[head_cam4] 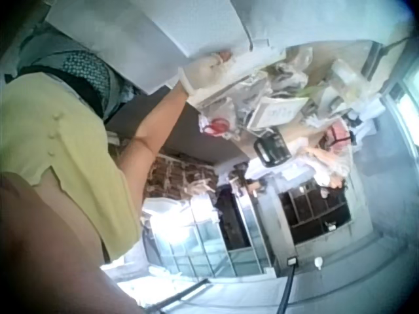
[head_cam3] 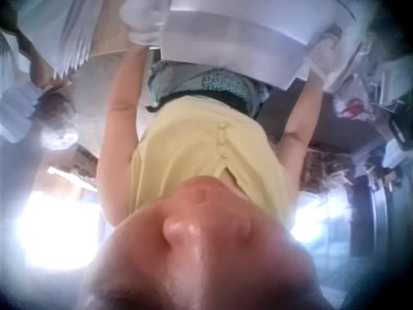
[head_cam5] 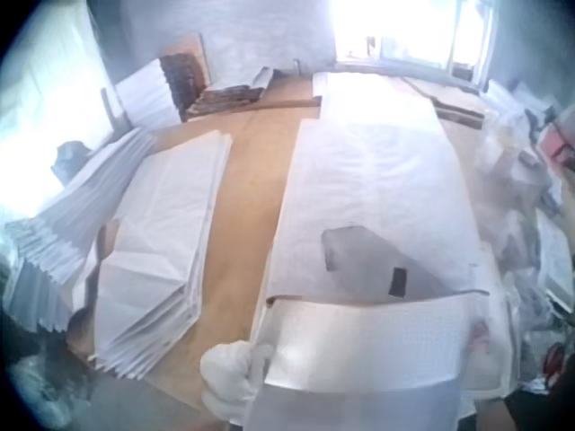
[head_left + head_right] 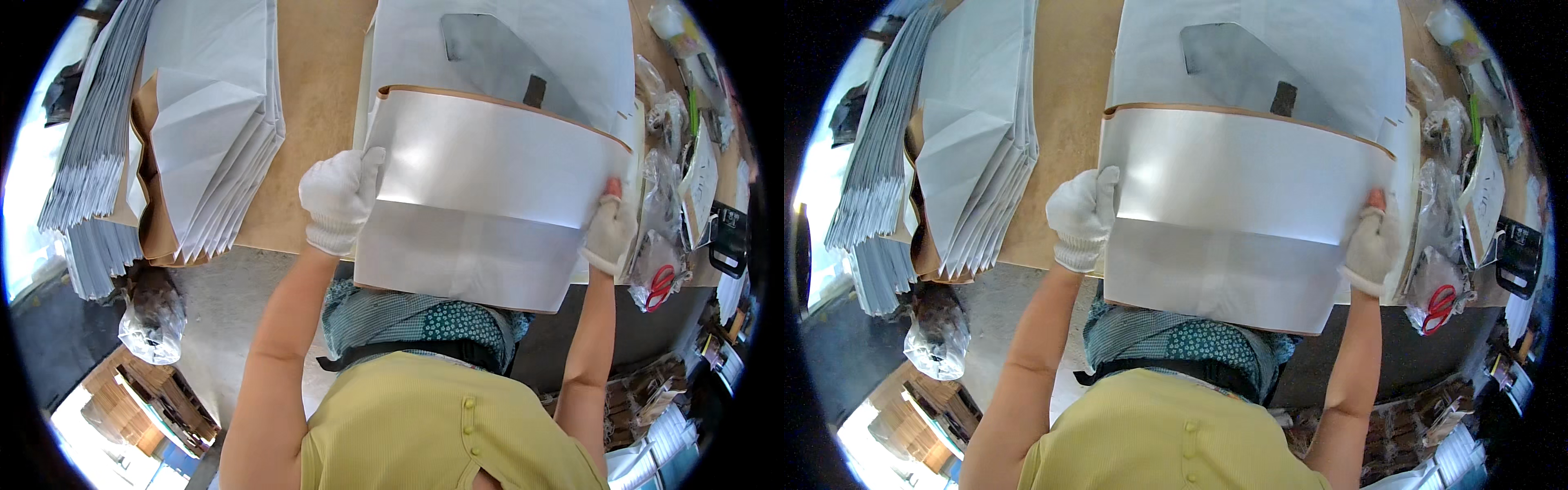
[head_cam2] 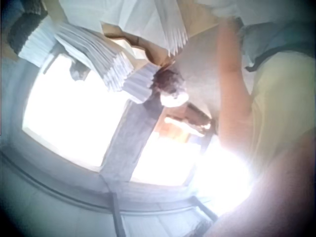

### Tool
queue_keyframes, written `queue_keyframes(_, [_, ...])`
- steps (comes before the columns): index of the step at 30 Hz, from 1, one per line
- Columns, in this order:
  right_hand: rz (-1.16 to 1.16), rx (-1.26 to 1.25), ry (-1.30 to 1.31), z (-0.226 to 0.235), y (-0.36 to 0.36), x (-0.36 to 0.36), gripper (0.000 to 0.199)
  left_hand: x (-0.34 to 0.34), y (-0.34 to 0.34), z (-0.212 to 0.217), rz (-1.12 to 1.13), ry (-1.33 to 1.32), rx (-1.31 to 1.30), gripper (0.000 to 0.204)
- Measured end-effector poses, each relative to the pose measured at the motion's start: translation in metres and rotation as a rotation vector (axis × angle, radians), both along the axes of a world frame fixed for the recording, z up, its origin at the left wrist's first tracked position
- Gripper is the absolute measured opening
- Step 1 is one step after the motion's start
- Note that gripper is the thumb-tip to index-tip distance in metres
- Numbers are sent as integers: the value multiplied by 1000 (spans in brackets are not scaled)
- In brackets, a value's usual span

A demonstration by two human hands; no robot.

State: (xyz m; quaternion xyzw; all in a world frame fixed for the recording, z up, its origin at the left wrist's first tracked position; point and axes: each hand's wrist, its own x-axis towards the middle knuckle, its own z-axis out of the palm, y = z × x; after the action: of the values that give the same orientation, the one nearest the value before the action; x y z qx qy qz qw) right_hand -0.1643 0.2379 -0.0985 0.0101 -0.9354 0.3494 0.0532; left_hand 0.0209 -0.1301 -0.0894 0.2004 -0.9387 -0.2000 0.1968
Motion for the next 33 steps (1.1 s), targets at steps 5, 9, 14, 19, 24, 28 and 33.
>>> queue_keyframes(5, [188, 297, 184, -24, 1, -1, 20, -2, -1, -4, -6, -294, -195, 24])
queue_keyframes(9, [232, 348, 178, -16, -3, -6, 26, -23, 5, -17, -28, 88, -509, 23])
queue_keyframes(14, [178, 288, 12, -7, -6, -13, 40, -43, 30, -12, -381, -26, -107, 50])
queue_keyframes(19, [79, 147, -146, -1, -7, -14, 49, -46, 30, -1, -414, -127, -126, 56])
queue_keyframes(24, [104, 414, -237, 21, -17, -27, 51, -53, 32, 11, -400, -151, -67, 53])
queue_keyframes(28, [475, 407, 426, -4, -102, 7, 70, -67, 47, 0, -260, -146, -197, 50])
queue_keyframes(33, [666, 85, 363, 3, -178, 51, 53, -71, 39, -20, -251, -113, -249, 52])
